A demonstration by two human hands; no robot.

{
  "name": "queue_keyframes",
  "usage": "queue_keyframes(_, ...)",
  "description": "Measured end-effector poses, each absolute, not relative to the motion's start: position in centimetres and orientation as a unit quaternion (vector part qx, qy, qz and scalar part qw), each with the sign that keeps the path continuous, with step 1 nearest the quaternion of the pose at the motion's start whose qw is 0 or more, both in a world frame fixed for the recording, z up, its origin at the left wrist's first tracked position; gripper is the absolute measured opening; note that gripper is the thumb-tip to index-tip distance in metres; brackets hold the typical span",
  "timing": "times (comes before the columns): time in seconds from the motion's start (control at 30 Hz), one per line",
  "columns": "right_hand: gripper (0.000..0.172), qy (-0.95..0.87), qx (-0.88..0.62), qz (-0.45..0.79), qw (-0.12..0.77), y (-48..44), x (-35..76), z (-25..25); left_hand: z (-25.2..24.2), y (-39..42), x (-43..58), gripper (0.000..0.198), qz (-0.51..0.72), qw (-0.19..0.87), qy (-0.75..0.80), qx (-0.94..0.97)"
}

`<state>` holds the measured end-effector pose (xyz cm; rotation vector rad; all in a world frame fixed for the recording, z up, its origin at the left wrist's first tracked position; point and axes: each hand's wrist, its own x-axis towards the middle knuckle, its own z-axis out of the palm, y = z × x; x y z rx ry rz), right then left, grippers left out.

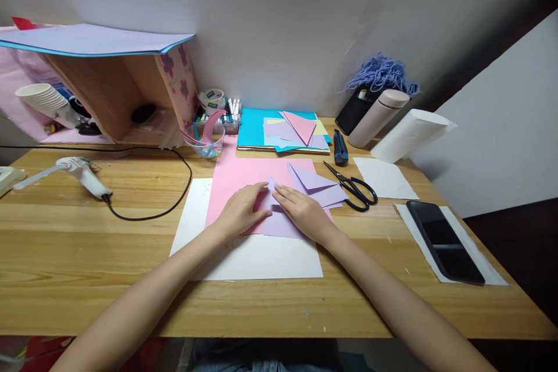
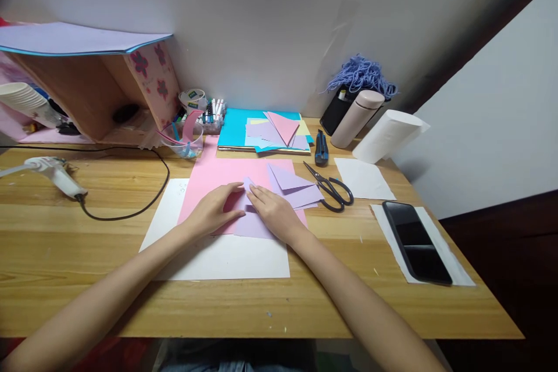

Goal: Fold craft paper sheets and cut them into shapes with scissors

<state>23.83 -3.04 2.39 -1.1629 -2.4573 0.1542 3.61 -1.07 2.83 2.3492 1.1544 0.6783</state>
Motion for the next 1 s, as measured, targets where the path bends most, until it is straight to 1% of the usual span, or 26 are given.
queue_keyframes(0.07,0.040,-0.892,-0.402,0.048,0.202,-3.4,23.7,2.0,2.9,-1.1,3.6,0.067,0.256,0.239,0.425,0.835)
queue_keyframes(0.17,0.038,-0.901,-0.387,0.024,0.194,-3.6,23.6,1.5,3.2,-1.0,3.3,0.074,0.256,0.263,0.422,0.829)
queue_keyframes(0.3,0.034,-0.901,-0.384,-0.007,0.200,-3.5,23.2,1.2,3.4,-0.9,2.8,0.087,0.247,0.291,0.410,0.829)
queue_keyframes(0.4,0.033,-0.901,-0.385,-0.018,0.200,-3.5,23.0,1.3,3.5,-0.8,2.6,0.092,0.246,0.300,0.400,0.831)
queue_keyframes(0.57,0.033,-0.903,-0.384,-0.015,0.194,-3.8,22.8,1.5,3.4,-0.7,2.7,0.091,0.254,0.291,0.399,0.831)
queue_keyframes(0.77,0.034,-0.904,-0.379,-0.008,0.199,-3.8,22.6,1.4,3.3,-0.3,2.5,0.076,0.244,0.262,0.360,0.862)
queue_keyframes(1.0,0.034,-0.905,-0.371,0.010,0.207,-3.8,22.7,1.3,3.5,-0.1,2.3,0.072,0.169,0.210,0.340,0.901)
